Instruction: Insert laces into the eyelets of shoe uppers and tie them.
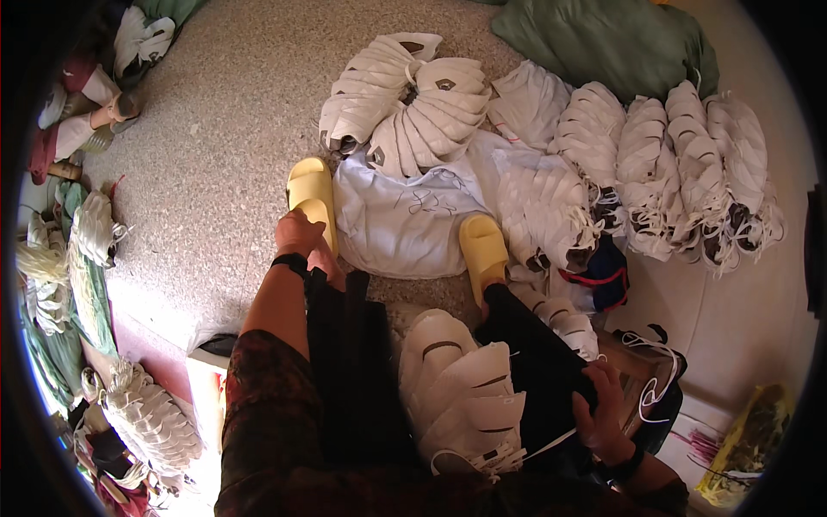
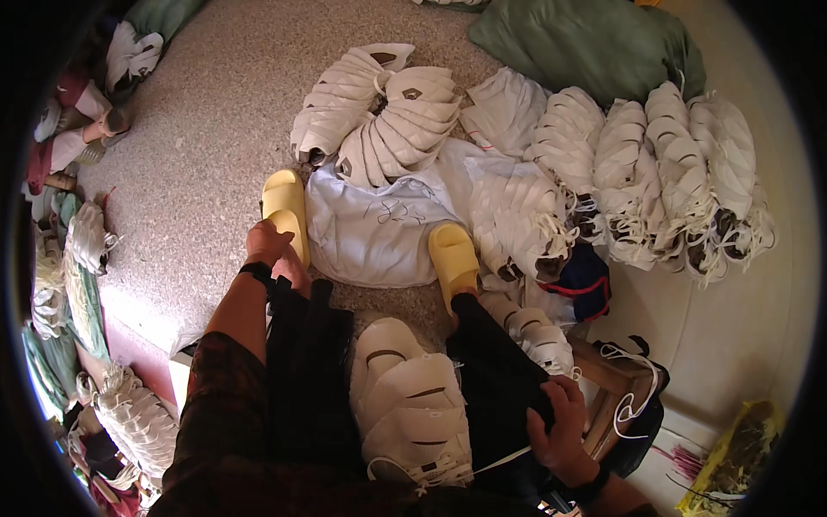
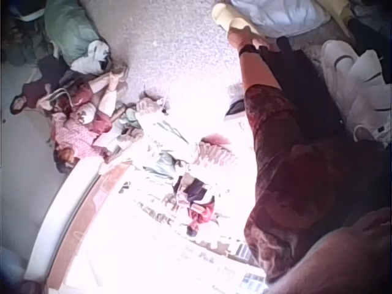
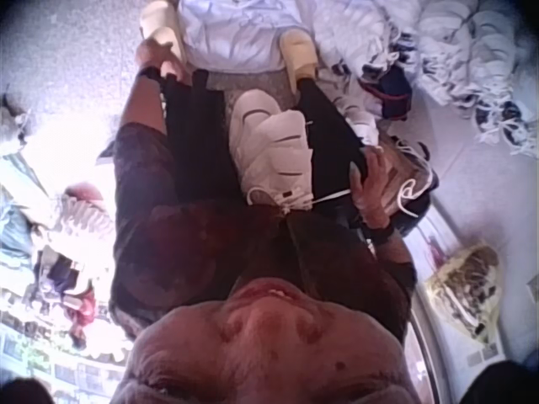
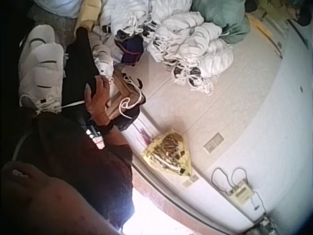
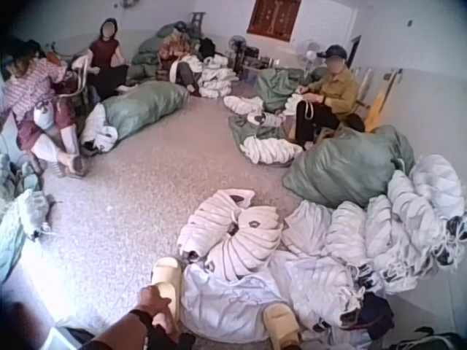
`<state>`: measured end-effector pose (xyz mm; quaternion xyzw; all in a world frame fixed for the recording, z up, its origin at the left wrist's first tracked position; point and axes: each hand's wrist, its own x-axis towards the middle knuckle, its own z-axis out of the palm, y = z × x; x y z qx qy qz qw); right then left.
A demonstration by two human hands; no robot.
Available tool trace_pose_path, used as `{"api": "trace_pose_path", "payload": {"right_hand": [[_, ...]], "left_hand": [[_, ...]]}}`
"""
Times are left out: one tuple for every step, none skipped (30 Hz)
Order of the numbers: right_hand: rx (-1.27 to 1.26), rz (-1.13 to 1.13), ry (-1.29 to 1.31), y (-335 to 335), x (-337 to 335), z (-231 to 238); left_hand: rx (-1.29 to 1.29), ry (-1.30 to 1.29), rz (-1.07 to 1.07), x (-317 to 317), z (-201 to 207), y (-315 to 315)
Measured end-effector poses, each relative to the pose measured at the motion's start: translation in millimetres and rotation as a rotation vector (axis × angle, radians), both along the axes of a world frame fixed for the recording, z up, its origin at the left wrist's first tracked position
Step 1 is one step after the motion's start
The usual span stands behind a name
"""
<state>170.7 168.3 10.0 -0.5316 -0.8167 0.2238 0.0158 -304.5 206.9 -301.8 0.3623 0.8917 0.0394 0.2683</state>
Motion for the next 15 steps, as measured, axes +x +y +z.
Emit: {"api": "trace_pose_path", "payload": {"right_hand": [[0.0, -0.002, -0.001, 0, 0, 0], [0.001, -0.003, -0.004, 0, 0, 0], [0.003, 0.003, -0.006, 0, 0, 0], [0.006, 0.008, -0.009, 0, 0, 0], [0.006, 0.011, -0.008, 0, 0, -1], [0.003, 0.007, -0.011, -1, 1, 0], [-0.001, 0.003, -0.013, -1, 2, -1], [-0.001, 0.004, -0.015, -1, 3, -1], [0.005, 0.002, -0.014, -2, 4, -2], [0.01, 0.0, -0.013, -3, 4, -3], [0.008, 0.0, -0.015, -4, 4, -2], [0.015, 0.006, -0.022, -3, 3, -1], [0.021, 0.013, -0.029, -2, 2, -1], [0.02, 0.017, -0.024, -2, 1, -1], [0.008, 0.005, -0.029, -2, 1, 0]], "left_hand": [[0.0, -0.002, -0.001, 2, 0, 1], [-0.018, -0.017, -0.014, 4, -1, 3], [-0.037, -0.027, -0.023, 4, 1, 3], [-0.037, -0.026, -0.02, 2, -1, 3], [-0.071, -0.044, -0.03, -2, -7, 4], [-0.104, -0.065, -0.042, -4, -8, 5], [-0.103, -0.067, -0.041, -6, -9, 4], [-0.084, -0.09, -0.012, -8, -10, 4], [-0.066, -0.114, 0.014, -10, -11, 3], [-0.067, -0.116, 0.013, -10, -15, 0], [0.12, -0.12, 0.115, -9, -20, -2], [0.308, -0.117, 0.219, -9, -23, -5], [0.33, -0.11, 0.22, -7, -25, -10], [0.323, -0.116, 0.162, -5, -26, -20], [0.3, 0.049, 0.056, 3, -24, -23]]}}
